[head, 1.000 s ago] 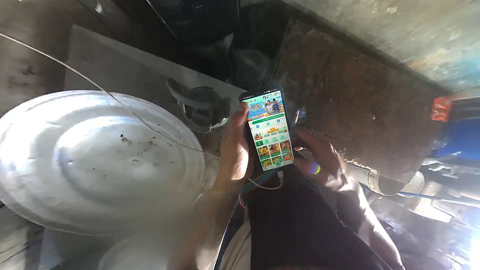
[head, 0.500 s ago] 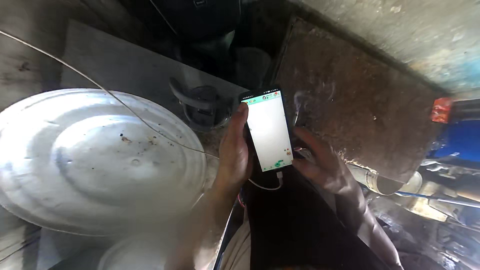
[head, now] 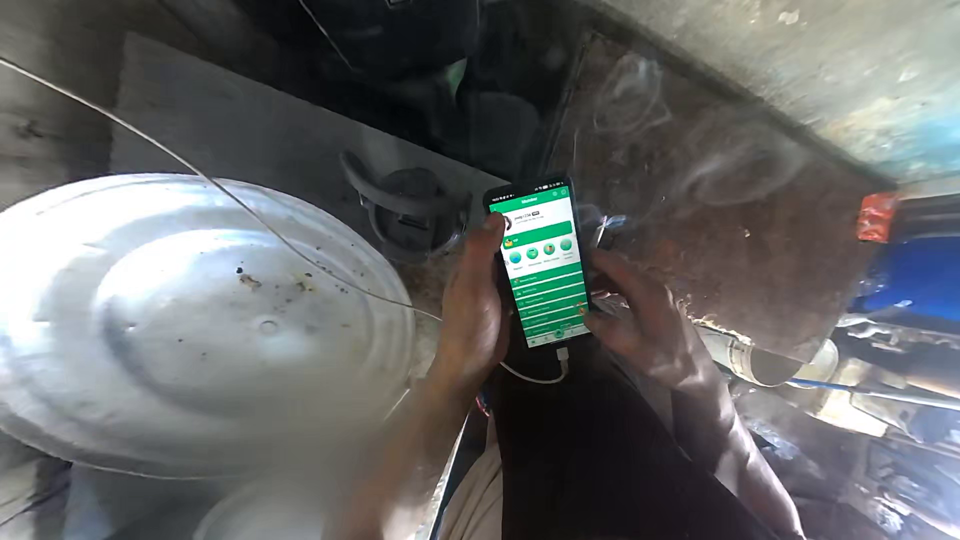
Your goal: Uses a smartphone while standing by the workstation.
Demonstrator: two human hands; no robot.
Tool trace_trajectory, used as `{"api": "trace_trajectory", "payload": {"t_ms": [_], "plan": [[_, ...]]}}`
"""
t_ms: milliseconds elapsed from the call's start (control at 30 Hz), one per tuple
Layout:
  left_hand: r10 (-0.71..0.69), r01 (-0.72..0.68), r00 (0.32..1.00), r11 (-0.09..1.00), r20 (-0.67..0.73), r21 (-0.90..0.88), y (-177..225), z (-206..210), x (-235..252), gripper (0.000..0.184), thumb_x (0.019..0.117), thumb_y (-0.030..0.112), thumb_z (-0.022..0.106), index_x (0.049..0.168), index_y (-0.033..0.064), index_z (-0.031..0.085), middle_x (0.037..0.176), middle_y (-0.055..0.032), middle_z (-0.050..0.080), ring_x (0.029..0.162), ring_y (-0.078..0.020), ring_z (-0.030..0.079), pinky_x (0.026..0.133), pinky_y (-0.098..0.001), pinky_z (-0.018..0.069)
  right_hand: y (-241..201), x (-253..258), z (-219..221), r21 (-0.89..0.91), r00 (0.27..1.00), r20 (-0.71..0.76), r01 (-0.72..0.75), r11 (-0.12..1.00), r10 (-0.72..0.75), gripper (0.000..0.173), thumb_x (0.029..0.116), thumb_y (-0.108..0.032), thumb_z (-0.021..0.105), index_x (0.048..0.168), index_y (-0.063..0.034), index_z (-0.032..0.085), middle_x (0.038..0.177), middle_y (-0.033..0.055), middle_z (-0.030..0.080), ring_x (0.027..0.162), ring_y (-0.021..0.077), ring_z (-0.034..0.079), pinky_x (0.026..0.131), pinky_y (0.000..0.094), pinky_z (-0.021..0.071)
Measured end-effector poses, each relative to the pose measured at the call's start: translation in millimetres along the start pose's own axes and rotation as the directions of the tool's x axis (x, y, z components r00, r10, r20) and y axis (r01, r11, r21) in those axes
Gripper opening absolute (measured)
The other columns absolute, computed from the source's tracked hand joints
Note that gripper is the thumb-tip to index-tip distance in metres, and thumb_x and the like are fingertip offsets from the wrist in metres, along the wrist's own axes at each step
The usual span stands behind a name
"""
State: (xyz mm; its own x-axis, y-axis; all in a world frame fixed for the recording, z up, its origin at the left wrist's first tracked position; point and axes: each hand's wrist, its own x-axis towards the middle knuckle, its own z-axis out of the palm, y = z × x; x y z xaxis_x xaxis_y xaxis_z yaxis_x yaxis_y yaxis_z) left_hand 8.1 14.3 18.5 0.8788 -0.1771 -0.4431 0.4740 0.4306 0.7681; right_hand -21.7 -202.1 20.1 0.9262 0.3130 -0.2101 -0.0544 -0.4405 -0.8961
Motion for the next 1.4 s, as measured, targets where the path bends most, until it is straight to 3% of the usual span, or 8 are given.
{"api": "trace_trajectory", "payload": {"t_ms": [200, 333, 433, 567, 700, 867, 967, 1400], "plan": [[-0.013, 0.015, 0.999, 0.999, 0.035, -0.042, 1.1, 4.4, -6.1, 0.046, 0.1109, 0.046, 0.031, 0.131, 0.0189, 0.063, 0.117, -0.0015, 0.071, 0.102, -0.0127, 0.070, 0.084, -0.0362, 0.0617, -12.1, 5.3, 2.5, -0.028, 0.991, -0.133, -0.025, 0.999, 0.021, 0.054, 0.0955, -0.031, 0.065, 0.144, -0.0086, 0.055, 0.127, 0.0046, 0.066, 0.104, 0.0117, 0.070, 0.087, 0.0330, 0.0636], [0.041, -0.038, 0.996, 0.999, 0.074, -0.031, -3.9, -0.3, -13.5, 0.040, 0.1101, 0.045, 0.037, 0.134, 0.0243, 0.060, 0.117, 0.0031, 0.070, 0.102, -0.0086, 0.069, 0.085, -0.0313, 0.0607, -18.0, 8.9, 9.4, -0.111, 0.967, -0.254, -0.017, 0.994, -0.012, 0.046, 0.0963, -0.031, 0.068, 0.137, -0.0111, 0.060, 0.116, 0.0012, 0.070, 0.097, 0.0079, 0.071, 0.081, 0.0297, 0.0639], [0.019, -0.016, 0.998, 0.999, 0.060, -0.048, -3.5, -0.2, -15.2, 0.042, 0.1104, 0.045, 0.037, 0.136, 0.0211, 0.060, 0.119, -0.0012, 0.070, 0.102, -0.0132, 0.070, 0.084, -0.0359, 0.0619, -19.0, 10.1, 13.7, -0.130, 0.955, -0.296, -0.061, 0.990, 0.020, 0.042, 0.0935, -0.028, 0.073, 0.132, -0.0153, 0.062, 0.108, -0.0020, 0.072, 0.089, 0.0058, 0.071, 0.074, 0.0284, 0.0642], [-0.025, 0.026, 0.999, 0.999, 0.037, -0.023, -2.4, -3.6, -18.2, 0.043, 0.1092, 0.049, 0.037, 0.134, 0.0248, 0.062, 0.118, 0.0005, 0.071, 0.101, -0.0132, 0.070, 0.082, -0.0370, 0.0619, -22.9, 8.9, 10.4, -0.080, 0.970, -0.238, -0.069, 0.994, 0.048, 0.044, 0.0961, -0.029, 0.066, 0.137, -0.0139, 0.059, 0.115, -0.0001, 0.071, 0.093, 0.0074, 0.071, 0.075, 0.0294, 0.0641], [-0.011, 0.010, 1.000, 1.000, 0.015, 0.025, -1.1, -2.1, -18.7, 0.044, 0.1095, 0.050, 0.035, 0.133, 0.0250, 0.062, 0.118, 0.0020, 0.071, 0.105, -0.0116, 0.069, 0.085, -0.0382, 0.0615, -25.1, 9.1, 7.6, -0.067, 0.979, -0.192, -0.085, 0.994, 0.071, 0.043, 0.0979, -0.028, 0.061, 0.138, -0.0146, 0.059, 0.111, -0.0007, 0.071, 0.087, 0.0076, 0.071, 0.069, 0.0288, 0.0632], [-0.026, 0.026, 1.000, 1.000, -0.001, 0.006, -1.1, -1.6, -18.8, 0.044, 0.1090, 0.050, 0.038, 0.140, 0.0246, 0.057, 0.122, 0.0002, 0.070, 0.107, -0.0135, 0.069, 0.088, -0.0385, 0.0608, -24.2, 9.5, 7.5, -0.034, 0.985, -0.171, -0.021, 0.999, 0.015, 0.044, 0.0975, -0.022, 0.059, 0.139, -0.0090, 0.057, 0.116, 0.0025, 0.070, 0.093, 0.0108, 0.071, 0.077, 0.0310, 0.0640], [-0.012, 0.012, 1.000, 1.000, 0.027, -0.011, -0.2, -2.0, -19.7, 0.044, 0.1106, 0.043, 0.036, 0.147, 0.0242, 0.052, 0.124, -0.0005, 0.069, 0.107, -0.0128, 0.069, 0.089, -0.0358, 0.0606, -24.3, 10.4, 6.9, -0.022, 0.986, -0.166, -0.011, 1.000, 0.007, 0.043, 0.0982, -0.021, 0.059, 0.139, -0.0077, 0.057, 0.117, 0.0036, 0.069, 0.094, 0.0110, 0.071, 0.077, 0.0309, 0.0648], [0.024, -0.014, 0.995, 0.995, 0.097, -0.098, -3.8, -7.0, -11.7, 0.040, 0.1078, 0.025, 0.032, 0.142, 0.0185, 0.053, 0.118, -0.0028, 0.069, 0.100, -0.0111, 0.069, 0.083, -0.0313, 0.0608, -26.8, 14.7, 6.7, -0.026, 0.986, -0.167, -0.015, 1.000, 0.010, 0.044, 0.0959, -0.022, 0.063, 0.137, -0.0082, 0.057, 0.117, 0.0034, 0.069, 0.097, 0.0125, 0.071, 0.081, 0.0324, 0.0647]]}}
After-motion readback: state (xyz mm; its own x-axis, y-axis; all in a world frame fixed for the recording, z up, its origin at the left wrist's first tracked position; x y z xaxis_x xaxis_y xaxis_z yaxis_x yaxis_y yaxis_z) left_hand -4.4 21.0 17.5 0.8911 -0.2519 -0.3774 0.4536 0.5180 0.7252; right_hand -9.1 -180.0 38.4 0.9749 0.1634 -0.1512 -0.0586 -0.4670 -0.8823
